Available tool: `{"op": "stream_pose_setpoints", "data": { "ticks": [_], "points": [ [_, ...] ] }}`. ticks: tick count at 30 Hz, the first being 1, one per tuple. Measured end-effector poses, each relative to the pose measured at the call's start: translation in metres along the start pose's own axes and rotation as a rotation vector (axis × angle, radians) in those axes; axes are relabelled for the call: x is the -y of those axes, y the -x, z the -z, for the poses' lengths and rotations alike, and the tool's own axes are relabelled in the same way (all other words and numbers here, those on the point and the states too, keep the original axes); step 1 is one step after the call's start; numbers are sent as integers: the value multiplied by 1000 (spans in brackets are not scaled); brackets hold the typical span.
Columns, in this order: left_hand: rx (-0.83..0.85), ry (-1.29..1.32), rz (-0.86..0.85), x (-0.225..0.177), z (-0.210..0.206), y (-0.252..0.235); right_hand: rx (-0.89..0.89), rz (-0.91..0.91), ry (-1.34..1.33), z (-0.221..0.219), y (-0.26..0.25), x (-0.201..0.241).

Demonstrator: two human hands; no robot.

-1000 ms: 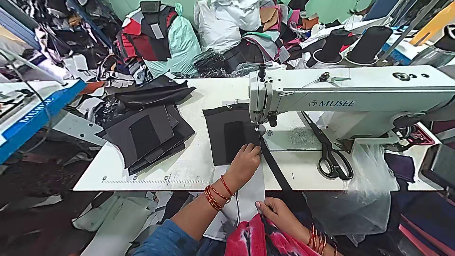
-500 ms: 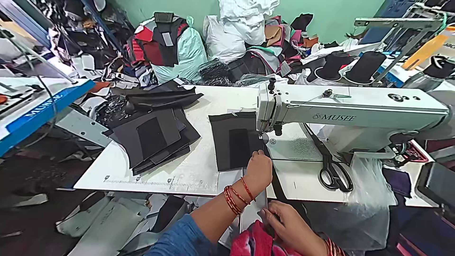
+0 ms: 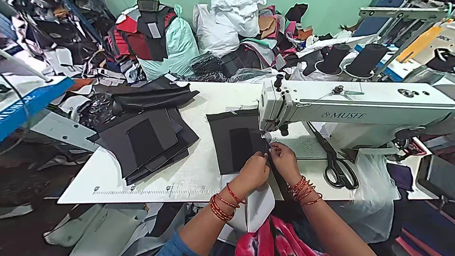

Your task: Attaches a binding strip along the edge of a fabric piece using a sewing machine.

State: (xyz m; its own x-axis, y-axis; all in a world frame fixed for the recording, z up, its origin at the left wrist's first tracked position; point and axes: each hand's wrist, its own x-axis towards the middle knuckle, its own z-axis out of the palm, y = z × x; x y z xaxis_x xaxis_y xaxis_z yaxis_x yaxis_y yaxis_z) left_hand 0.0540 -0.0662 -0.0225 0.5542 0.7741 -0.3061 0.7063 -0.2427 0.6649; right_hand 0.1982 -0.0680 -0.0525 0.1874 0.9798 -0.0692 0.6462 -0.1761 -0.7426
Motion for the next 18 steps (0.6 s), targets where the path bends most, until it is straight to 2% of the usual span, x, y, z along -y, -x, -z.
{"op": "stream_pose_setpoints", "data": {
  "ticks": [6, 12, 18],
  "points": [
    [-30, 80, -73, 10, 2, 2, -14, -53, -146, 0, 15, -2],
    [-94, 126, -128, 15, -2, 4, 48, -45, -261, -3, 24, -3],
    [-32, 36, -40, 4, -3, 3, 81, -64, -297, 0, 24, -6]
  ]
}}
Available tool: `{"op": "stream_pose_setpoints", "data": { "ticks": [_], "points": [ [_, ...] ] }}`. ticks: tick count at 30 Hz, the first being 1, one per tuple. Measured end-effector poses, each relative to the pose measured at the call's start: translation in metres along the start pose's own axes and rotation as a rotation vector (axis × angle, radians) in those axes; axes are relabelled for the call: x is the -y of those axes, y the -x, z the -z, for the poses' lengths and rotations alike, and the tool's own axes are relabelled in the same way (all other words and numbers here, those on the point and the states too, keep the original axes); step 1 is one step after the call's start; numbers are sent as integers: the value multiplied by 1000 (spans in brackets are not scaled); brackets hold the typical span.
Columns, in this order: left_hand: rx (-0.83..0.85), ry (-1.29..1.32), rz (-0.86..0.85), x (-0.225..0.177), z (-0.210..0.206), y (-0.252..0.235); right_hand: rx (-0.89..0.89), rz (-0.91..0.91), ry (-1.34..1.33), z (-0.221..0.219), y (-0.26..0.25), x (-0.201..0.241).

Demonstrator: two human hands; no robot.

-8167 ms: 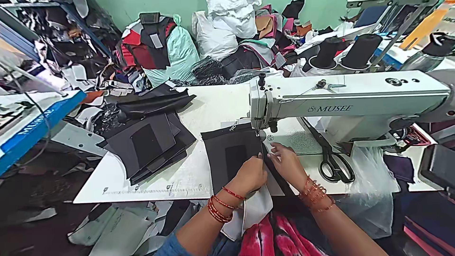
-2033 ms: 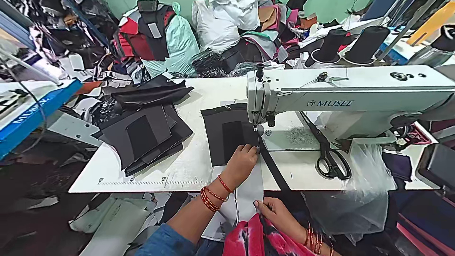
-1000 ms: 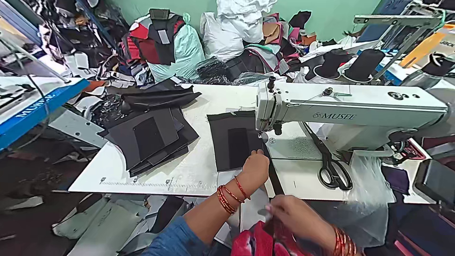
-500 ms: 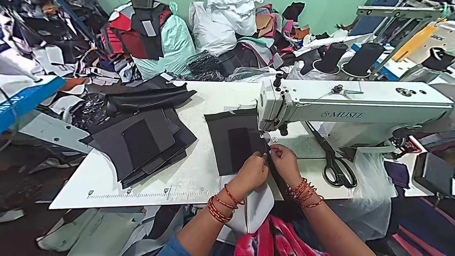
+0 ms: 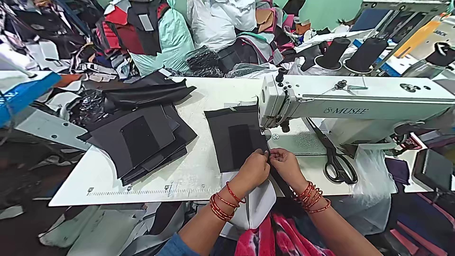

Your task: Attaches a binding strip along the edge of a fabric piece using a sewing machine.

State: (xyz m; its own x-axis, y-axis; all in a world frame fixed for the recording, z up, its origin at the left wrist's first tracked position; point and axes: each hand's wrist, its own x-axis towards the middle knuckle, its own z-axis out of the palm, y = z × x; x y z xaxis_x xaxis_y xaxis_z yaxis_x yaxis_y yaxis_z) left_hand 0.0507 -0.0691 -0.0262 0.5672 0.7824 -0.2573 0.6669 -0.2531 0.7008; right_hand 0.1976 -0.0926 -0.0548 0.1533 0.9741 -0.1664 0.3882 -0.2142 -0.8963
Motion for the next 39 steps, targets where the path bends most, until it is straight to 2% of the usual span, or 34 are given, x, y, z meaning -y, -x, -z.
{"op": "stream_pose_setpoints", "data": {
  "ticks": [7, 22, 26, 30, 35, 39],
  "points": [
    [81, -115, 77, -15, 4, -3, 12, 19, 23, 2, 3, -1],
    [-10, -143, 70, -15, -8, 2, 25, 46, -4, 3, 10, -6],
    [-138, -282, -55, -4, -18, 9, 60, 59, 24, 6, 9, -8],
    [-324, -272, -270, 20, -26, 9, 56, 137, 155, 5, 12, -4],
    [-393, -392, -409, 33, -32, 9, 61, 222, 375, 1, 19, 4],
    [-444, -413, -441, 38, -35, 7, 47, 184, 247, 3, 16, -4]
  ]
}}
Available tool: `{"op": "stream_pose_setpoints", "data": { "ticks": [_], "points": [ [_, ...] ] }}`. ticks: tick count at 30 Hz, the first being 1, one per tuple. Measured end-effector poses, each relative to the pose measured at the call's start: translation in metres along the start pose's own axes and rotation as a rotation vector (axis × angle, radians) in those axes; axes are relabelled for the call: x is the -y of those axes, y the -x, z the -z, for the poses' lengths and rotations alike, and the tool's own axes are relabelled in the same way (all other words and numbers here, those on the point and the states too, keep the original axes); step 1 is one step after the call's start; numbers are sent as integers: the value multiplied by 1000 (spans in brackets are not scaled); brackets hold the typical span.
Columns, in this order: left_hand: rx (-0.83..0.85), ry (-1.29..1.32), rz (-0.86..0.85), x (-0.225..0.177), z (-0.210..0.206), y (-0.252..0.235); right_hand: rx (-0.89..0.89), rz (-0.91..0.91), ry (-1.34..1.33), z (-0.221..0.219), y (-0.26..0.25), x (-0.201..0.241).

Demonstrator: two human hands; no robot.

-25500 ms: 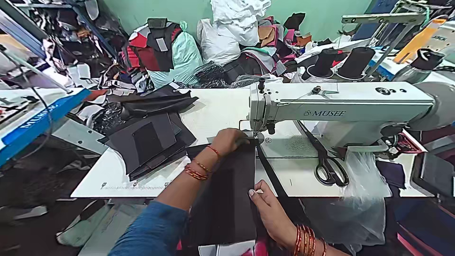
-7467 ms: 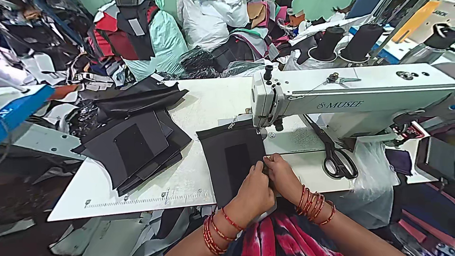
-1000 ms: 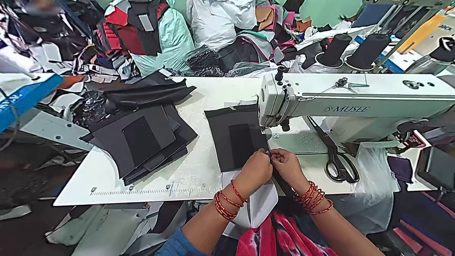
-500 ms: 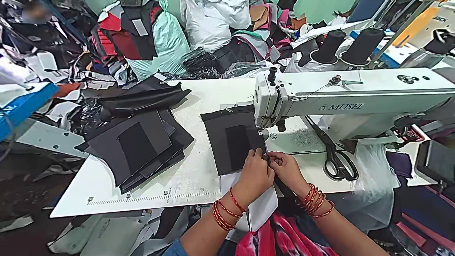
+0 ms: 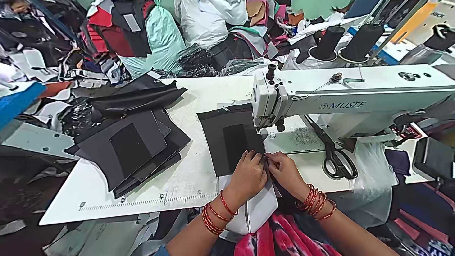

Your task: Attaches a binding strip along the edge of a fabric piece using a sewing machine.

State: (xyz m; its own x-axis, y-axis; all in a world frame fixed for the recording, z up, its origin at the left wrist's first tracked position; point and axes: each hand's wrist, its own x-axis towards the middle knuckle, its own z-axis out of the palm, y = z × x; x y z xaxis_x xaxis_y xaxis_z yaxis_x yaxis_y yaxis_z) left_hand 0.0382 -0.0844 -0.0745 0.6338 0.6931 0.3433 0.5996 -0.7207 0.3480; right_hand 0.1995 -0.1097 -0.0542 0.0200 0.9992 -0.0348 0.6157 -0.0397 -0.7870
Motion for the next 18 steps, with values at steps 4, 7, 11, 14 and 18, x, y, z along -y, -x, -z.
{"op": "stream_pose_setpoints", "data": {
  "ticks": [4, 7, 11, 14, 18],
  "points": [
    [-45, -4, -16, 2, -3, 1, -57, -57, -163, -4, 2, -7],
    [-41, -9, -17, 1, -2, 0, -55, -77, -169, -3, 2, -6],
    [-22, -5, -19, 1, -2, 0, -64, -75, -188, -4, 3, -7],
    [-16, -9, -21, 0, -1, 0, -59, -49, -163, -4, 5, -5],
    [30, 31, -13, -1, 4, -1, -55, 40, 0, -6, 9, -1]
  ]
}}
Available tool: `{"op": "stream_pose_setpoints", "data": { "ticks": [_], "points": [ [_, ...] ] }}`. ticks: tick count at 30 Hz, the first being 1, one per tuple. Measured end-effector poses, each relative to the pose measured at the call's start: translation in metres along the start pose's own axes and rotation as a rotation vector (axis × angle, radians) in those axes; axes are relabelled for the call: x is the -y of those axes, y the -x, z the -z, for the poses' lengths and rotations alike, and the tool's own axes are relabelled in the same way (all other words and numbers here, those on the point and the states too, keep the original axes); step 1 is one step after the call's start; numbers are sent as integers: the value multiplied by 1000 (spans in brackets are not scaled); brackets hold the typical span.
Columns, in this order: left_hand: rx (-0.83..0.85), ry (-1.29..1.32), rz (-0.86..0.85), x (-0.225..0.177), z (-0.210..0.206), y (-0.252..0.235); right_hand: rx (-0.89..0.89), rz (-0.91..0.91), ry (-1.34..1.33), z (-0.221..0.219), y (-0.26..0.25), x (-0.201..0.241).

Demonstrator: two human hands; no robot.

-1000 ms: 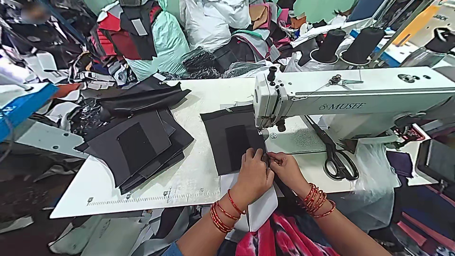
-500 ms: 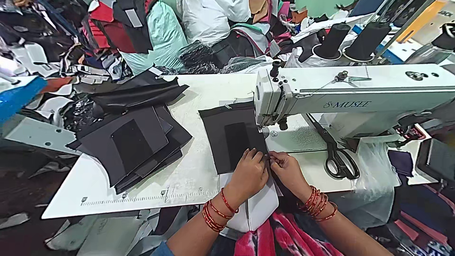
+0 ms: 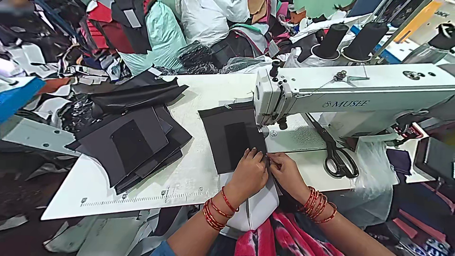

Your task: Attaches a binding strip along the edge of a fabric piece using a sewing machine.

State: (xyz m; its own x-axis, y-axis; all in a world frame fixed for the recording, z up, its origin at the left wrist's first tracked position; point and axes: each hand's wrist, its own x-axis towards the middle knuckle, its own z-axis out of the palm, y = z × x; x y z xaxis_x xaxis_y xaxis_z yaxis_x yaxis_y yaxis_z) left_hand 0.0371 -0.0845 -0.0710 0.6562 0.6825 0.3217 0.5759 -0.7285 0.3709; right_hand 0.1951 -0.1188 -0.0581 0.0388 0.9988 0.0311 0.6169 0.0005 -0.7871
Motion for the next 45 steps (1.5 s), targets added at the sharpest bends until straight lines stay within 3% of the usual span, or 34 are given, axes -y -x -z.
{"op": "stream_pose_setpoints", "data": {
  "ticks": [5, 8, 13, 15, 18, 19, 25, 29, 37, 45],
  "points": [
    [20, 96, -14, 8, 11, 1, 10, 98, 248, -9, 3, 8],
    [-55, 177, -21, 22, 13, -1, -38, 177, 409, -21, 6, 8],
    [-45, 121, -40, 38, 14, -23, -48, 190, 482, -23, 7, 12],
    [43, 49, -120, 39, 13, -36, 1, 171, 487, -21, 8, 14],
    [396, -8, -84, 35, 26, -58, 8, 169, 528, -23, 8, 14],
    [428, 0, -93, 37, 25, -60, 4, 167, 533, -23, 8, 14],
    [133, 137, -238, 56, 11, -42, -41, 174, 549, -25, 7, 15],
    [4, 95, -332, 59, 4, -30, -57, 203, 543, -25, 7, 13],
    [-39, 22, -295, 63, -2, -24, -130, 263, 573, -29, 0, 10],
    [26, 79, -265, 80, 4, -47, -116, 210, 540, -31, -30, 7]
  ]
}}
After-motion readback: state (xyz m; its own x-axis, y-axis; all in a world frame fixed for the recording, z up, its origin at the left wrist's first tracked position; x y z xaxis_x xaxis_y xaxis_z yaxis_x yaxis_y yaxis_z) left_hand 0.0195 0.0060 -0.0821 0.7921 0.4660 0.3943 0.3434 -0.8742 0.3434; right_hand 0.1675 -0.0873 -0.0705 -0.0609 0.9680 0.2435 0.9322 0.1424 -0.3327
